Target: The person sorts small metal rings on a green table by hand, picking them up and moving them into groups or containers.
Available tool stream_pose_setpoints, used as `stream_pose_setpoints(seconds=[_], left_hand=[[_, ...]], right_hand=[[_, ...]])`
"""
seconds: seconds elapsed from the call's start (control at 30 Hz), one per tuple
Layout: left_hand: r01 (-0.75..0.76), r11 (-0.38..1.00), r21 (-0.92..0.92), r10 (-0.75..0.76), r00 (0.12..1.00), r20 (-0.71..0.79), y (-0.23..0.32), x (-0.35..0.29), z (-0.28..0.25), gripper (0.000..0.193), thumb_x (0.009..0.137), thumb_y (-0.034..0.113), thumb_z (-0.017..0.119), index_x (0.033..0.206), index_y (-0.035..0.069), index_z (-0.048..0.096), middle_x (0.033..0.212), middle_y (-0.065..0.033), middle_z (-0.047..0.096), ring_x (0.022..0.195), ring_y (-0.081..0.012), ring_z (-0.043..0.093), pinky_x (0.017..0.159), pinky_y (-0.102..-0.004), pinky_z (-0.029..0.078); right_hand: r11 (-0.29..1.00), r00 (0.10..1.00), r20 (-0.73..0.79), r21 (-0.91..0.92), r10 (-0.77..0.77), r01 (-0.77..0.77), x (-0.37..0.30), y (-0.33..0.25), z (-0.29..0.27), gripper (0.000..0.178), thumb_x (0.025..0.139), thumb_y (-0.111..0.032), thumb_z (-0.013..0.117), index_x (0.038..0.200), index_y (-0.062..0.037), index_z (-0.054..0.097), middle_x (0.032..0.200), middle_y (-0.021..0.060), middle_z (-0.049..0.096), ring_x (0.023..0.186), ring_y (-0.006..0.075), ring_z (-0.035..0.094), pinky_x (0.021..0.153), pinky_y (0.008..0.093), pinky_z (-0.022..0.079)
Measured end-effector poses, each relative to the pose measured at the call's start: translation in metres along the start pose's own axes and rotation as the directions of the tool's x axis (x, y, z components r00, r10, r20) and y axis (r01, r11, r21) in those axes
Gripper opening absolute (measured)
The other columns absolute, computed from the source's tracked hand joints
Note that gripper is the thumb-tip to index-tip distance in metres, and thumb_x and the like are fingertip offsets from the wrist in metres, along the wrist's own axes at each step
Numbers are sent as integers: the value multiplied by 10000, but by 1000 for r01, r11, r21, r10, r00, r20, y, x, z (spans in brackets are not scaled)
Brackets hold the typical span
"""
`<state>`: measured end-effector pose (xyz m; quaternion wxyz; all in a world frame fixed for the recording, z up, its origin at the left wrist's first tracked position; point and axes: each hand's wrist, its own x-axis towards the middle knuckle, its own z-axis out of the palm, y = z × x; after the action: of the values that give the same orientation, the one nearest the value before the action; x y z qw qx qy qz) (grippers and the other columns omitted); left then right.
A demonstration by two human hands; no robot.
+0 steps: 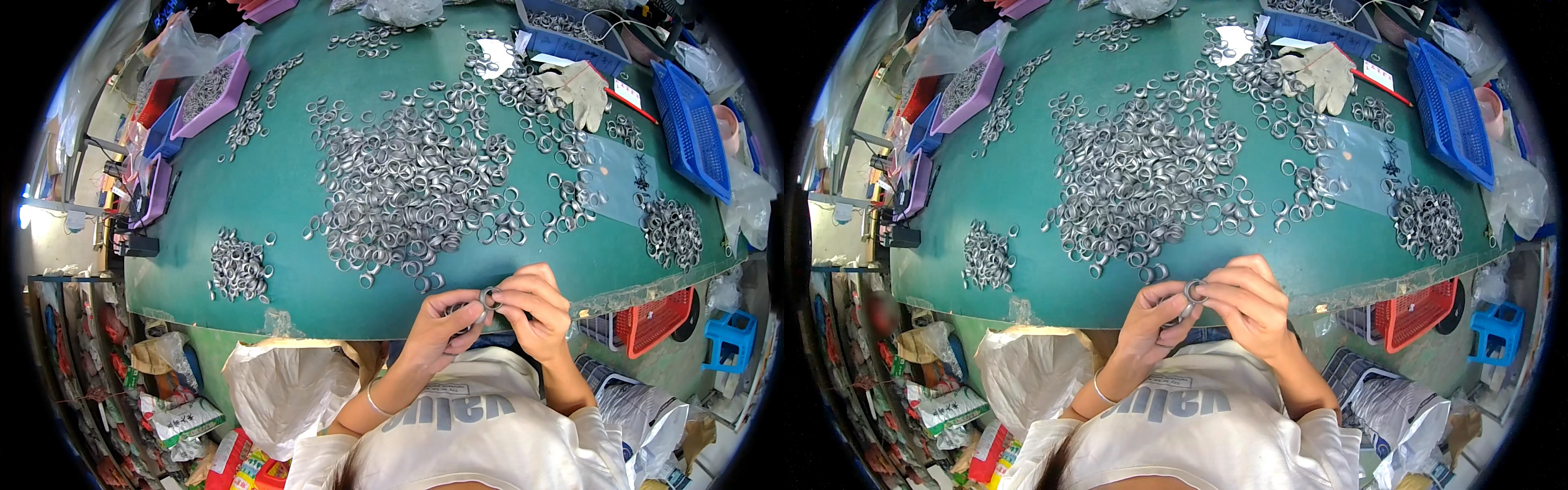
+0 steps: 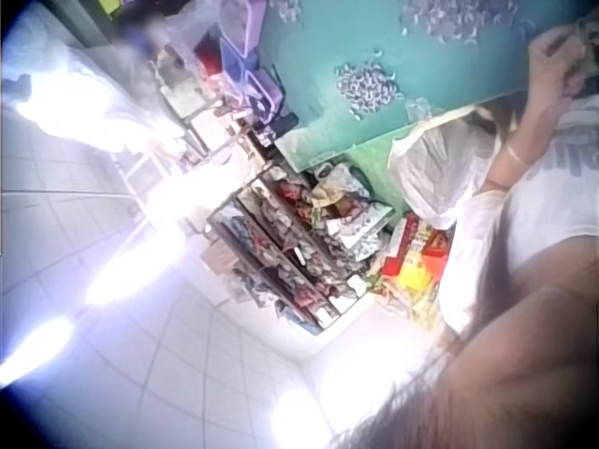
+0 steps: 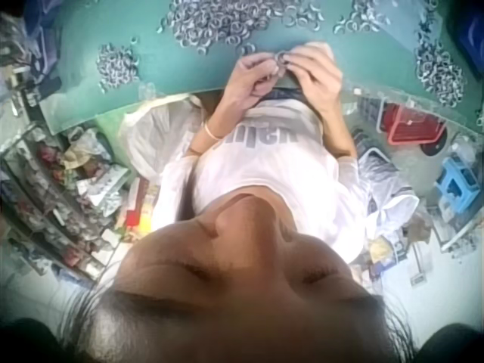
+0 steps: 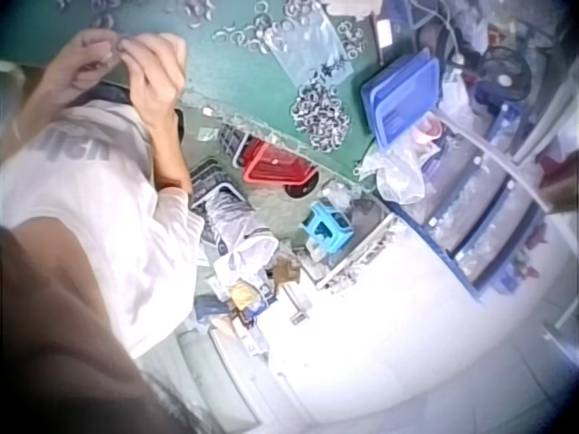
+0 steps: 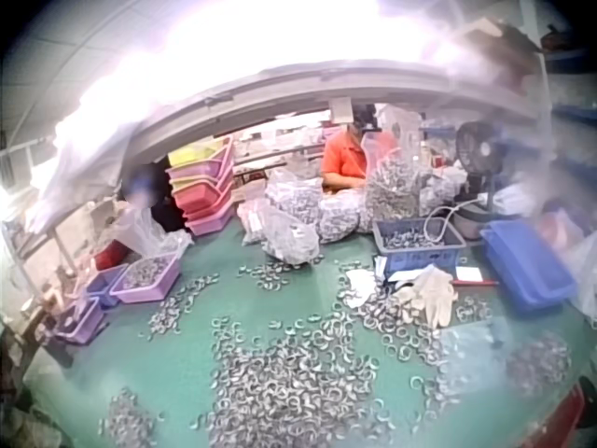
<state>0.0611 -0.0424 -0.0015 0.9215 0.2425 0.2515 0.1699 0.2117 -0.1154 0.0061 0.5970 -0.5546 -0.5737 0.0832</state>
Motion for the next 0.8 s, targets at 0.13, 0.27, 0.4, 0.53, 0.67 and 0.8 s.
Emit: stream_pose_setpoints(seconds=[0.13,0.27,0.4,0.53,0.67,0.8], left_hand=[[26,1000,-15,-26,1000,-1,1,1,0,259,873,164,585,1045,-29,592,764,-80,578,434,-24,347,342,-148,210],[47,999,-12,-47,999,19,1,5,1,254,880,179,578,1006,-42,584,732,-55,560,429,-20,340,343,-156,202],[95,995,10,-95,995,35,4,7,3,217,896,168,558,943,-44,570,718,-21,523,434,-9,329,354,-160,196],[140,990,14,-139,988,-70,3,9,4,225,893,158,555,989,-45,566,754,-54,532,440,-13,329,347,-145,205],[146,989,13,-145,985,-95,2,10,-6,202,890,142,552,1001,-27,572,778,-69,527,438,-15,319,344,-137,211],[142,990,-2,-142,987,-77,4,10,-11,242,886,115,552,1040,-71,558,823,-80,561,477,-28,346,367,-147,213]], right_hand=[[1000,1000,-6,-3,0,0,0,1,1,217,627,23,705,838,-7,668,832,79,638,737,230,552,650,313,442],[1000,1000,-1,-3,27,-27,2,2,0,208,631,17,712,832,-6,665,826,84,634,740,236,554,658,326,444],[998,998,36,40,48,-49,0,5,-3,165,651,5,717,801,-4,648,781,96,596,737,255,546,664,341,444],[990,984,120,32,131,-135,7,11,-20,130,682,1,702,794,8,636,784,93,596,740,239,546,663,324,441],[922,891,242,-46,385,-386,17,33,-39,83,755,-42,663,806,12,625,788,103,607,757,225,568,673,297,439],[856,849,105,-63,517,-513,70,77,-72,97,788,-95,668,828,-16,629,803,17,612,763,98,545,703,258,449]])
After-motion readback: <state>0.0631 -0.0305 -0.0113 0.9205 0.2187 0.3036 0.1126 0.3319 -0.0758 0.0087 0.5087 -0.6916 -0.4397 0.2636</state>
